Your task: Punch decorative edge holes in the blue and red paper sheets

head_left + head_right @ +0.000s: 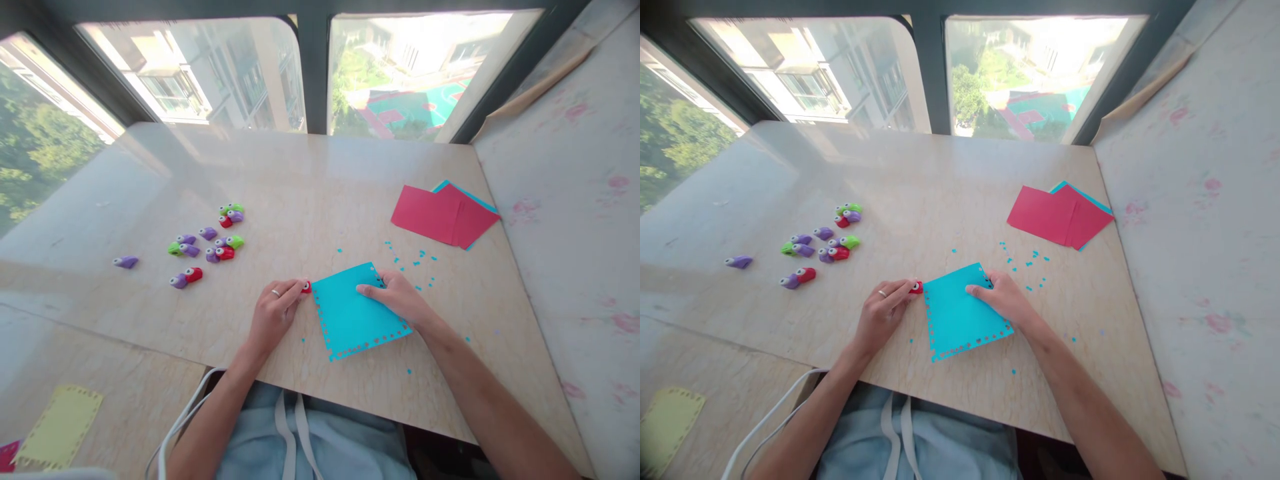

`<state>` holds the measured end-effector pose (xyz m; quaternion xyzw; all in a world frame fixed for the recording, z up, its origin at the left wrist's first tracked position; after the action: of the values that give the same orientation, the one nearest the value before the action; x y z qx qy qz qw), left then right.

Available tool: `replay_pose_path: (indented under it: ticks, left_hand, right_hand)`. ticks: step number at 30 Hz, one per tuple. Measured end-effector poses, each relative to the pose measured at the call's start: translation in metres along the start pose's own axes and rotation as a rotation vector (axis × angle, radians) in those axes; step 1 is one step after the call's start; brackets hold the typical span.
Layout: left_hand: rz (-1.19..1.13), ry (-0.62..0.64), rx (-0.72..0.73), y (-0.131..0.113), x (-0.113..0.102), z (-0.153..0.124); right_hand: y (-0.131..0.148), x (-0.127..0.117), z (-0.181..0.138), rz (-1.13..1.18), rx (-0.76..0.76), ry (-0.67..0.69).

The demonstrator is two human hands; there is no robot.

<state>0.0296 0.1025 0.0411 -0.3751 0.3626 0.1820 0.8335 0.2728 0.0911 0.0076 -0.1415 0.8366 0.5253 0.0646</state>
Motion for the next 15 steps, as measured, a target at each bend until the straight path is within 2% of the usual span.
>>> replay_pose_path:
  ticks: [8,15]
  left_hand:
    - [-0.038,0.006,0.014,0.0082,0.0046,0.0004]
    - [-0.028,0.062,-0.007,0.0085,0.0077,-0.0017]
  right_hand:
    - [-0.0018,-0.0003,0.0011,0.008,-0.016,-0.045]
    - [-0.0023,0.0014,0.0003,0.010,-0.027,-0.066]
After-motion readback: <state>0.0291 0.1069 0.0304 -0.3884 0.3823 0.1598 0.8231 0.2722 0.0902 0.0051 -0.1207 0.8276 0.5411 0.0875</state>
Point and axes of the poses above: each hand's wrist, its own z-axis towards the middle knuckle, its own x-axis out of the palm, y = z × x, the point moved 7 cm from there along z, towards the middle knuckle
